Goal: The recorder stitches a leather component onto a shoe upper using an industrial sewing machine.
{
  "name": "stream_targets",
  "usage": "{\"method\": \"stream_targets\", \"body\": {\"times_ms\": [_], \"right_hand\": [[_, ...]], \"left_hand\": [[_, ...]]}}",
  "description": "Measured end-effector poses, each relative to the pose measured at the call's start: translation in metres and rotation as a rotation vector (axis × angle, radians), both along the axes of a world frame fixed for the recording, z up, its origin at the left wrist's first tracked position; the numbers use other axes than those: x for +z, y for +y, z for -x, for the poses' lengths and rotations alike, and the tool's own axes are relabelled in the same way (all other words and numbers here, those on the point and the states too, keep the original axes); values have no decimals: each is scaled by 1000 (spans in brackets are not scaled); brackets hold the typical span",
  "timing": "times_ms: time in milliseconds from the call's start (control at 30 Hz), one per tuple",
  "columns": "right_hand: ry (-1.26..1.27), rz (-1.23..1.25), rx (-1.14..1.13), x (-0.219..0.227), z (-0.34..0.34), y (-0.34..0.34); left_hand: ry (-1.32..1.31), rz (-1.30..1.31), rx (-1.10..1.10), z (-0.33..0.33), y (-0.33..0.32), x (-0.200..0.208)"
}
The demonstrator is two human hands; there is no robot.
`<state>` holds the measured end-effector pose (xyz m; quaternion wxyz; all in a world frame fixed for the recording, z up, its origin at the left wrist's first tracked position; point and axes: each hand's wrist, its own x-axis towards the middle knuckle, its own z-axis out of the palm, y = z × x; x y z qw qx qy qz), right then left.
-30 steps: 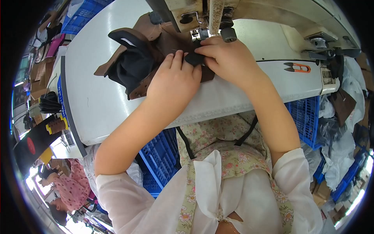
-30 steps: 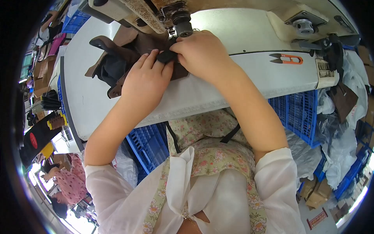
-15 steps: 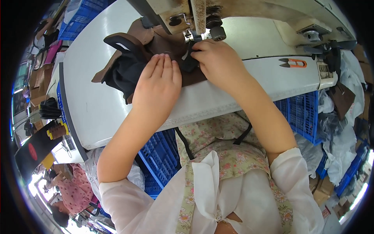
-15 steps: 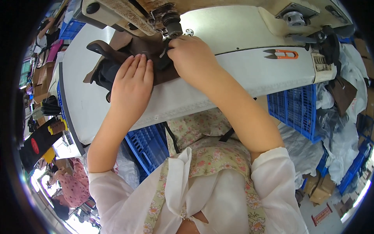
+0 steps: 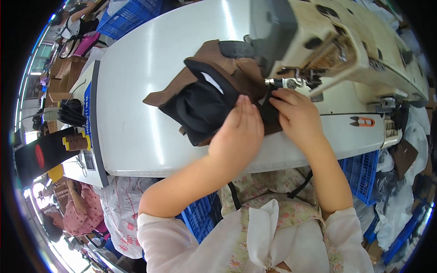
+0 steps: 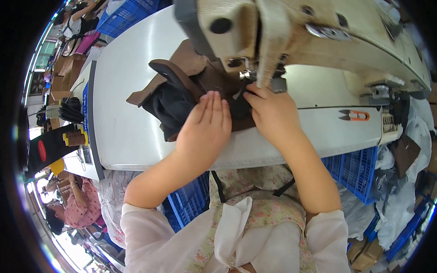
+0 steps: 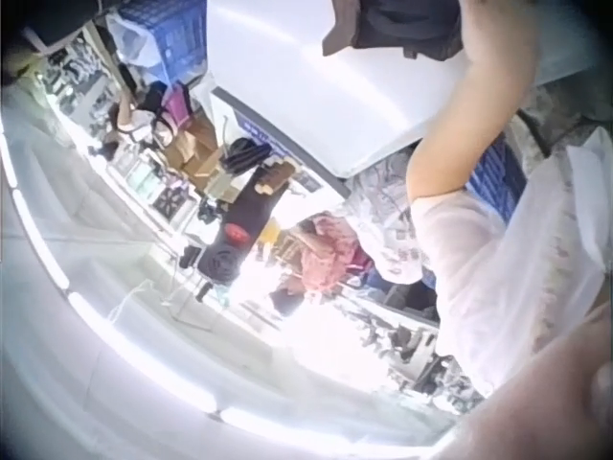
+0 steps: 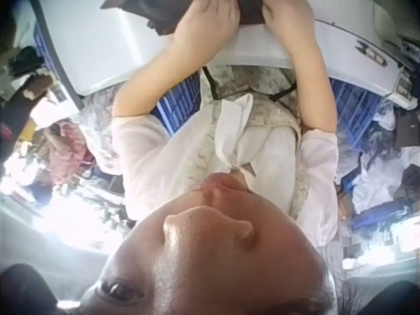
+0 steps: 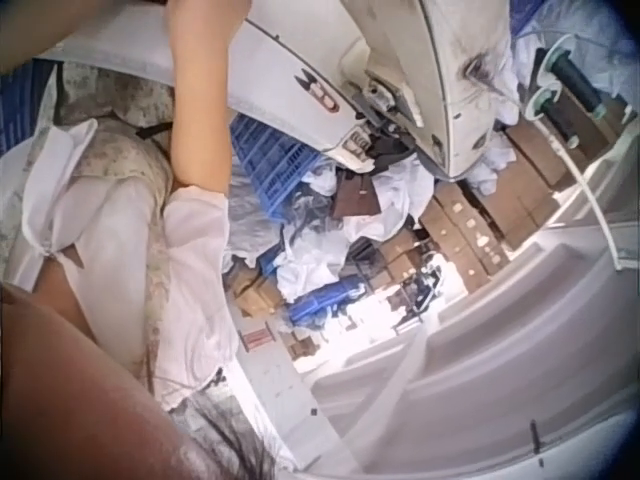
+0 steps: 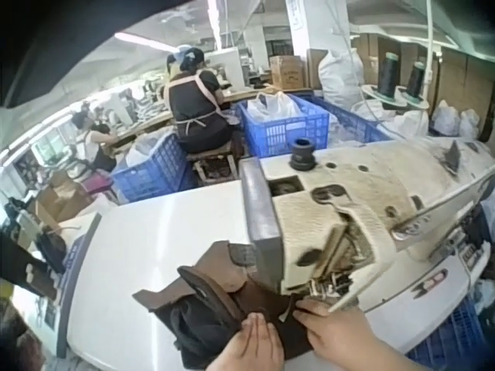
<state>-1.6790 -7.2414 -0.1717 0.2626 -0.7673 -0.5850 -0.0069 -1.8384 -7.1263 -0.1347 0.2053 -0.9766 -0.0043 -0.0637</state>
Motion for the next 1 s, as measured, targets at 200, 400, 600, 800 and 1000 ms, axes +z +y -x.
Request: {"method": "stream_targets", "body": {"times_ms": [200, 400, 600, 800, 1000], "right_hand": [[-31, 26, -8, 10, 3, 3], [60, 43, -27, 9, 4, 5], [-5, 13, -23, 12, 2, 3], [2, -9, -17, 5, 3, 3], [48, -9, -53, 0, 2, -1]], "left_hand": [[-52, 22, -15, 2, 0, -3], [-32, 26, -23, 4, 2, -1], [-44, 52, -27, 3, 1, 1], [-33, 34, -21, 3, 2, 2], [-4, 46, -2, -2, 1, 6]]}}
